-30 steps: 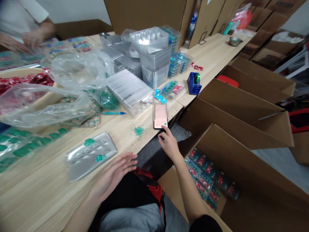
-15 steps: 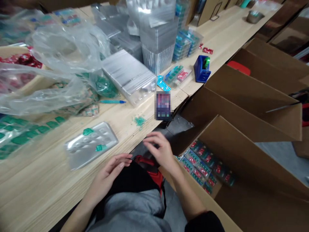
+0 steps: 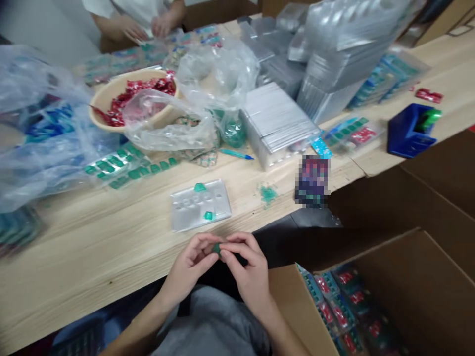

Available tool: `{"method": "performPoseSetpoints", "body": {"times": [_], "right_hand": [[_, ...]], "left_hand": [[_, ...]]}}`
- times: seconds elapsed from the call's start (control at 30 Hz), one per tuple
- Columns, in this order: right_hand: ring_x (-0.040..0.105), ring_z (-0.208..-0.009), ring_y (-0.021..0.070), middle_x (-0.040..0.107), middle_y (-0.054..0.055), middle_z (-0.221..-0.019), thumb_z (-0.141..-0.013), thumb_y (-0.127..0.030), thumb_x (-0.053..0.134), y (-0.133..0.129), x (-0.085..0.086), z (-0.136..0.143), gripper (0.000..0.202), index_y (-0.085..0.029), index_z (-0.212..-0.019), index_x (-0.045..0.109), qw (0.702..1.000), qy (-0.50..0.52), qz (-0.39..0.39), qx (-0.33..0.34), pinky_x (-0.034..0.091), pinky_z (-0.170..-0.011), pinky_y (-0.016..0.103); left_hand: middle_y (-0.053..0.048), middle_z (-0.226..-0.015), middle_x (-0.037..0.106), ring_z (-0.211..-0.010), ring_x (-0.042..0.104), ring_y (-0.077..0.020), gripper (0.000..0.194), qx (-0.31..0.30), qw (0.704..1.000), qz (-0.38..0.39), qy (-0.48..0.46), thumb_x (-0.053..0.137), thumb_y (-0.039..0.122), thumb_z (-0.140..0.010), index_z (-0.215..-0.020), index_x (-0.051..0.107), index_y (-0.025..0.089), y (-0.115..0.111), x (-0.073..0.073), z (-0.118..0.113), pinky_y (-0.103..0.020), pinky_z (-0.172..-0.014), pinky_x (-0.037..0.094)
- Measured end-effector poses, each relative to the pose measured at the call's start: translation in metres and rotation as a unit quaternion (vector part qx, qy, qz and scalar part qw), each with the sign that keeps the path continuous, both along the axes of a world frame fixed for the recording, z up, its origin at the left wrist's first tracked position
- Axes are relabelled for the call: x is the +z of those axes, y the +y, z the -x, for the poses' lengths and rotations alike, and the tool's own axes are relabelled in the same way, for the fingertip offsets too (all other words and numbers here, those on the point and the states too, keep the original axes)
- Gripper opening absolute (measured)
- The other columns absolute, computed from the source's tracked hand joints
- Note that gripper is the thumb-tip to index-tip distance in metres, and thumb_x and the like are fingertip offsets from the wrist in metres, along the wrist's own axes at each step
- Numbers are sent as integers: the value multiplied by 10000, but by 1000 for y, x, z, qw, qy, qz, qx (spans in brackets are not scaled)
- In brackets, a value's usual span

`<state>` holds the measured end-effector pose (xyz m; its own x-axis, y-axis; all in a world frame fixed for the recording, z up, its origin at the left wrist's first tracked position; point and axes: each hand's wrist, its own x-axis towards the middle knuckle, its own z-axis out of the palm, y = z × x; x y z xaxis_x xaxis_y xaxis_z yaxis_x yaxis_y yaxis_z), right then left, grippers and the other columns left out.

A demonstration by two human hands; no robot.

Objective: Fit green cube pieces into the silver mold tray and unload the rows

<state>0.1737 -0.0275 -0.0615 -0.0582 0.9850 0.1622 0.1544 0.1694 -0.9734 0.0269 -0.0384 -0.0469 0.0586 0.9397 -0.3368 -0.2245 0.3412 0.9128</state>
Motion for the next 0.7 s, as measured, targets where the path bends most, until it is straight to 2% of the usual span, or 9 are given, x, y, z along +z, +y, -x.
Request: {"method": "performPoseSetpoints", "body": {"times": [0.07,0.13,0.23,0.33,0.47,0.57,0.63,0.7], "right_hand": [[637,-797,138,664,39,-860,-860,-106,594,4,5,5,156,-211,-894,704,991,-91,-102,4,533,-688,260],[595,-767,141,655,40,-826,-864,-70,567,8,9,13,146,-184,-906,648,962,-179,-205,14,493,-688,276],[564,-753,151,641,46,-814,-867,-63,541,13,13,27,119,-175,-898,566,921,-256,-293,22,449,-711,308],[561,-791,153,614,39,-838,-867,-65,520,20,15,31,132,-190,-906,534,920,-266,-286,-4,443,-739,305],[582,-815,160,606,32,-833,-893,-126,541,47,8,12,89,-201,-852,565,936,-246,-230,-104,451,-753,304],[601,-769,172,646,28,-784,-944,-190,487,77,-3,-2,263,-203,-693,561,910,-333,-237,-70,437,-743,327],[619,-813,201,672,63,-857,-939,-234,507,93,-10,-5,258,-194,-696,585,893,-377,-240,-53,453,-753,348],[629,-906,232,666,118,-985,-917,-235,540,100,-15,-4,131,-167,-870,642,893,-380,-235,-50,482,-795,369]], "left_hand": [[-33,-903,681,-755,656,-139,187,14,999,-30,29,681,246,-807,-969,601,198,-4,-1,7,-258,-747,544],[-41,-906,664,-746,639,-134,162,31,994,-75,75,658,232,-820,-969,610,188,-7,-1,14,-257,-743,543],[-56,-921,637,-789,618,-133,96,53,979,-149,130,611,183,-842,-937,619,178,-9,0,22,-229,-725,530],[-40,-890,609,-756,608,-115,62,81,971,-188,127,587,163,-863,-917,607,186,-11,3,33,-196,-668,517],[-54,-903,653,-632,609,-100,98,97,981,-143,86,609,242,-889,-962,620,177,-6,2,65,-218,-613,526],[-66,-896,704,-630,628,-118,168,102,977,-127,139,628,263,-883,-1017,657,165,11,-5,95,-248,-644,540],[-65,-947,711,-734,661,-141,179,124,950,-173,229,626,248,-885,-1042,668,173,30,-15,111,-261,-701,548],[-82,-1052,697,-926,669,-173,185,131,889,-266,349,596,213,-907,-1076,661,173,50,-26,120,-295,-811,550]]}}
